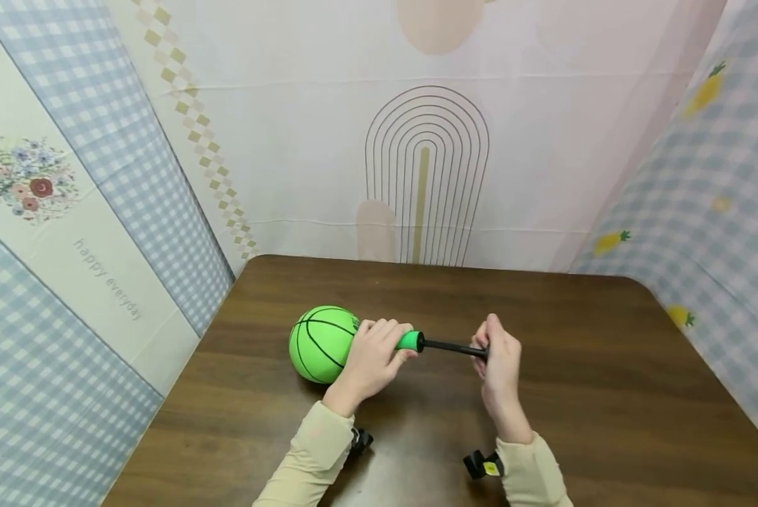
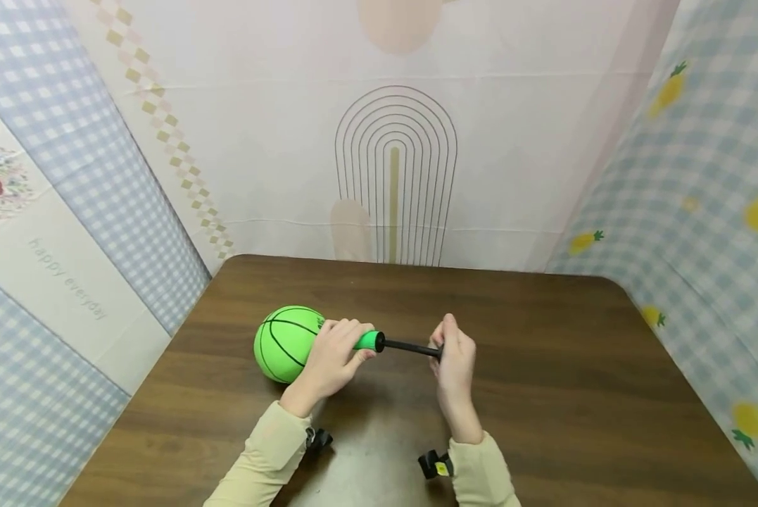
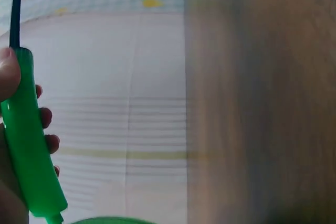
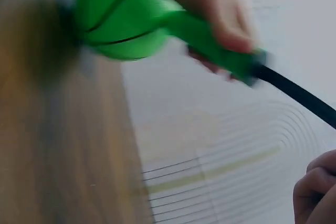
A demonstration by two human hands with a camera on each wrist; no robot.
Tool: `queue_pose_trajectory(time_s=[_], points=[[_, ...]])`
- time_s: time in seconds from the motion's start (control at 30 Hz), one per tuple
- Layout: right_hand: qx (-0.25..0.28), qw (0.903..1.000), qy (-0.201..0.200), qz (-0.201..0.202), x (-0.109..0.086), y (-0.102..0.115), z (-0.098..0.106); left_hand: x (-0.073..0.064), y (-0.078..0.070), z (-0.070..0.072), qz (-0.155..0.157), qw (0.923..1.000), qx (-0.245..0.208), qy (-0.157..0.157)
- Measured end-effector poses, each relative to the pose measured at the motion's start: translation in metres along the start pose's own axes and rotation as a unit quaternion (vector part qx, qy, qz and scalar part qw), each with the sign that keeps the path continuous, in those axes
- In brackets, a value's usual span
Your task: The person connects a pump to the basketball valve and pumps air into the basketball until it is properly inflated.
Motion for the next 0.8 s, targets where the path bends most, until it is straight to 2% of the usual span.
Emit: queue_pose_trajectory(time_s=[0.2,0.27,0.33,0.43,0.6,0.7,0.8], points=[[-0.034,0.9988,0.025,-0.025,0.004,-0.030,-0.020,0.004,-0.010,-0.012,0.002,0.9999,0.009,0.014],[-0.083,0.9954,0.029,-0.036,0.005,-0.034,-0.019,0.003,-0.010,-0.015,0.001,0.9997,0.011,0.022],[-0.144,0.9886,0.031,-0.029,0.007,-0.038,-0.013,0.003,-0.009,-0.017,-0.005,0.9995,0.015,0.029],[-0.199,0.9797,0.010,-0.026,0.009,-0.033,0.001,0.002,-0.003,-0.014,-0.017,0.9994,0.014,0.028],[-0.110,0.9934,-0.030,-0.017,0.019,-0.010,0.023,0.005,0.013,-0.004,0.000,1.0000,0.008,0.004],[-0.055,0.9983,-0.017,-0.001,0.023,-0.006,0.022,0.008,0.013,-0.003,0.011,0.9998,0.014,-0.006],[-0.018,0.9998,0.006,-0.011,0.023,-0.020,0.014,0.010,0.004,-0.010,0.003,0.9994,0.033,-0.007]])
Point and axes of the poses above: each hand's wrist, its own x-axis towards the middle knuckle, its own z-axis out of the back of the hand, y = z × x, the point moved 8 cm from there along x, towards the middle knuckle, and after that the axes turned 1 degree about -y, right-handed, at the moved point
